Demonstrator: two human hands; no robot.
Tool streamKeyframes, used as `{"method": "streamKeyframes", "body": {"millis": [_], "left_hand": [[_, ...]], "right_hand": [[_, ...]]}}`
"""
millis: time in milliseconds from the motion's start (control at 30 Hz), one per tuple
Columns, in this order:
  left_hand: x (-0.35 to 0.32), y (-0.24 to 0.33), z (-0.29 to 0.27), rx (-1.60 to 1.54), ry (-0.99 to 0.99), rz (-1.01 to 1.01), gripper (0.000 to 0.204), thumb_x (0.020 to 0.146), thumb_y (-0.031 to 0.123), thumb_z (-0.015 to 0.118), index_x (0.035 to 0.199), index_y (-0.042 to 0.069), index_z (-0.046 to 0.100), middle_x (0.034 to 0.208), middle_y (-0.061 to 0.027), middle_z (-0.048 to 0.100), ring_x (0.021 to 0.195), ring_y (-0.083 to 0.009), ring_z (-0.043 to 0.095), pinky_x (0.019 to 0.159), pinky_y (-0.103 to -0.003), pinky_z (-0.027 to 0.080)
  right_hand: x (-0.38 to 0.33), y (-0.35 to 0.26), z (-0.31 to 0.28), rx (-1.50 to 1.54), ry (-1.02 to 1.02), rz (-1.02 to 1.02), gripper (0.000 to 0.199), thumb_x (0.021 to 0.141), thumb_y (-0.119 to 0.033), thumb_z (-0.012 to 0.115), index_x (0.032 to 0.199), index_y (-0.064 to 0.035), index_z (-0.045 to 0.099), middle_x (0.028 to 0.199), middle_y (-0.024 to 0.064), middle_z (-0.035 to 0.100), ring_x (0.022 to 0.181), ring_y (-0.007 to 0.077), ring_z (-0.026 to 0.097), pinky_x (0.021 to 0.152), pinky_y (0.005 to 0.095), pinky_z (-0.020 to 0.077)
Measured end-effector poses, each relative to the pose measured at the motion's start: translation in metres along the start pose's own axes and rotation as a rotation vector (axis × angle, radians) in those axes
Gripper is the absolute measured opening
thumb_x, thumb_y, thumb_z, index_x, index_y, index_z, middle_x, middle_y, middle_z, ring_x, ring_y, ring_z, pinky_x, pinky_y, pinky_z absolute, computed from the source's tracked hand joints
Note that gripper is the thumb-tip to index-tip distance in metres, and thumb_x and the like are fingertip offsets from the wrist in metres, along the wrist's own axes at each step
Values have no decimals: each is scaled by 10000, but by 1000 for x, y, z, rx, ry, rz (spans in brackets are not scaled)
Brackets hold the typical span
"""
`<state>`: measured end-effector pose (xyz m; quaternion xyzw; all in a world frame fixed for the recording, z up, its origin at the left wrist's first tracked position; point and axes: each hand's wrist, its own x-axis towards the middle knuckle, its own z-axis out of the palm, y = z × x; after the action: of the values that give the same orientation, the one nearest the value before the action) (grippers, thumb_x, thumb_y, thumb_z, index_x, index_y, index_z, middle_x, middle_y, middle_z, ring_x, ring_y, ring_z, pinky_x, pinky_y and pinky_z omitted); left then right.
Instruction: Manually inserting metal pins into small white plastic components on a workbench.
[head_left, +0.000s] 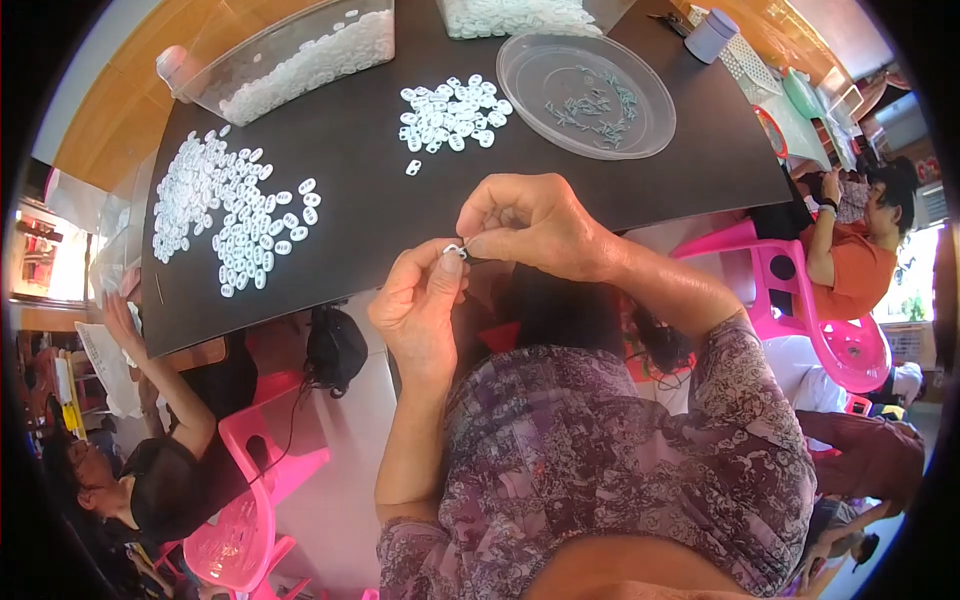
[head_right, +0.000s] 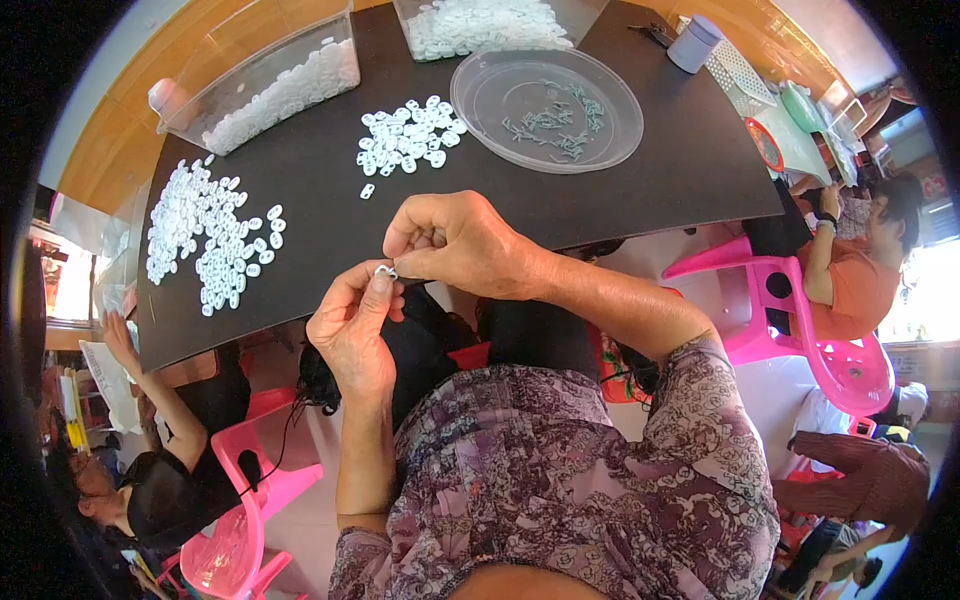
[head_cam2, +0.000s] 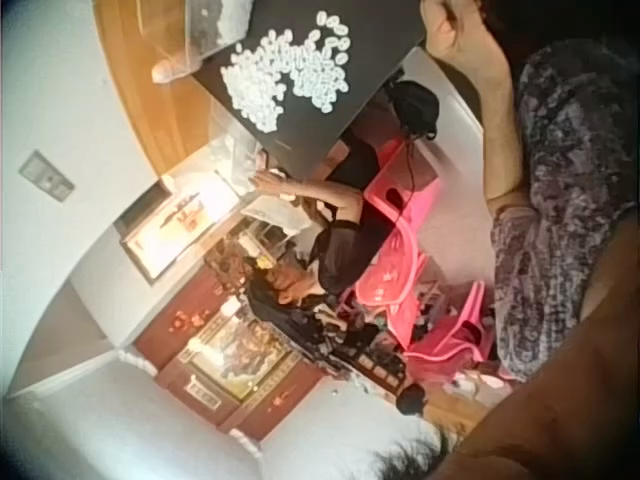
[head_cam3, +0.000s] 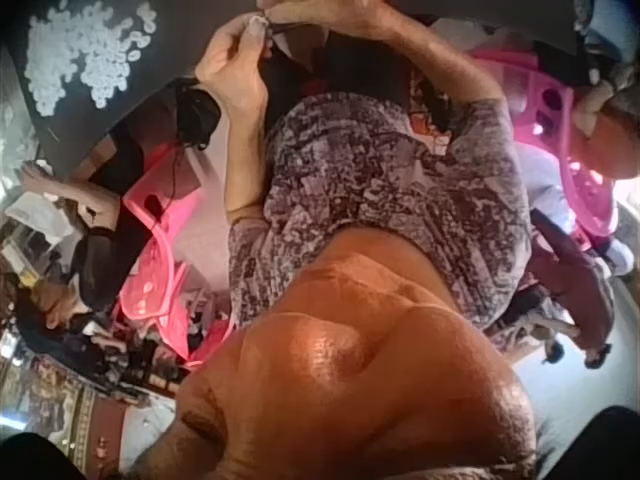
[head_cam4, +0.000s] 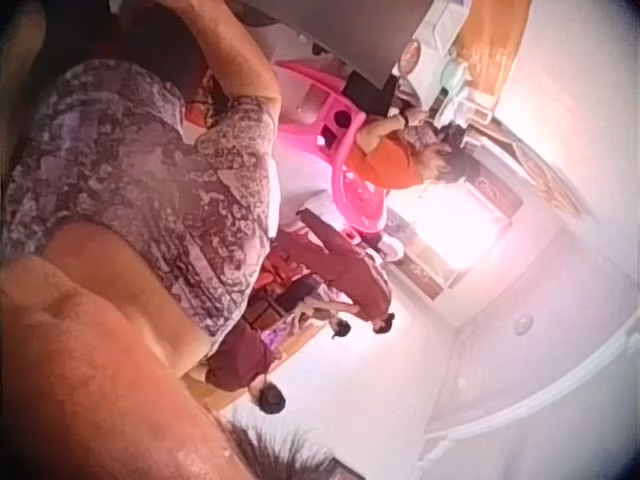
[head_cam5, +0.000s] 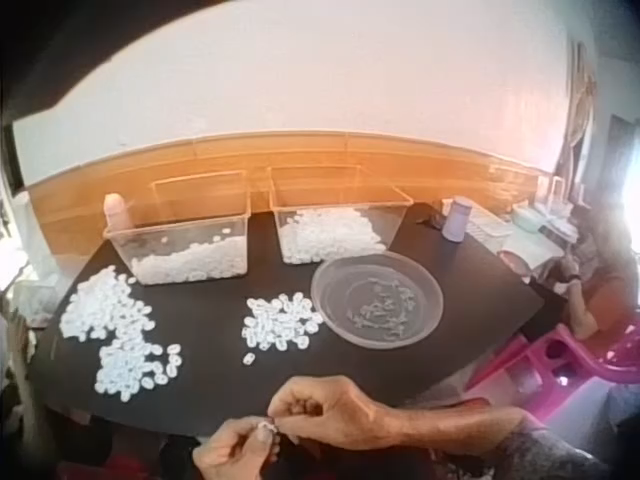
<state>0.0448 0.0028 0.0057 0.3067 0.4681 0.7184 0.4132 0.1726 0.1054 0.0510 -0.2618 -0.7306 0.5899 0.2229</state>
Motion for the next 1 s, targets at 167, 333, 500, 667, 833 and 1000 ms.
{"method": "streamKeyframes", "body": {"millis": [167, 333, 500, 667, 833, 1000], "left_hand": [[-2, -2, 2, 50, 27, 55, 117, 834, 62, 635, 902, -34, 640, 751, -53, 623, 637, -95, 562, 539, -199, 437], [-3, -7, 1, 146, 32, 133, 107, 837, 64, 636, 887, -31, 642, 741, -41, 613, 627, -81, 548, 537, -188, 434], [-3, -11, 2, 225, 39, 205, 88, 834, 48, 635, 867, -33, 643, 731, -35, 605, 610, -72, 531, 527, -181, 427], [-4, -15, -2, 238, 48, 190, 80, 832, 33, 631, 850, -44, 641, 717, -40, 603, 593, -70, 522, 507, -183, 415], [-4, -11, 0, 173, 54, 111, 77, 826, 22, 628, 853, -50, 641, 698, -53, 608, 573, -84, 523, 494, -192, 412], [-1, -8, -1, 88, 63, 60, 85, 825, 26, 628, 845, -56, 639, 685, -71, 612, 559, -101, 528, 481, -208, 417]], "right_hand": [[-2, 4, 4, -19, 26, -32, 117, 788, -35, 645, 883, 9, 592, 780, 26, 598, 701, 58, 558, 585, 206, 464], [-4, 3, 6, -83, 48, -53, 99, 781, -44, 651, 860, -5, 605, 774, 11, 594, 695, 48, 538, 600, 209, 448], [-4, 8, 11, -54, 67, -44, 100, 772, -55, 650, 847, -3, 611, 766, 11, 595, 716, 54, 539, 640, 220, 450], [-4, 13, 14, -54, 56, -8, 96, 768, -43, 638, 848, 1, 610, 776, 20, 607, 728, 56, 547, 644, 221, 456], [-3, 13, 14, -41, 45, -14, 82, 766, -35, 629, 836, 4, 611, 790, 29, 617, 738, 65, 558, 644, 229, 463], [0, 8, 14, -129, 29, -96, 97, 767, -64, 626, 833, 6, 611, 790, 69, 621, 736, 116, 585, 650, 257, 469]]}}
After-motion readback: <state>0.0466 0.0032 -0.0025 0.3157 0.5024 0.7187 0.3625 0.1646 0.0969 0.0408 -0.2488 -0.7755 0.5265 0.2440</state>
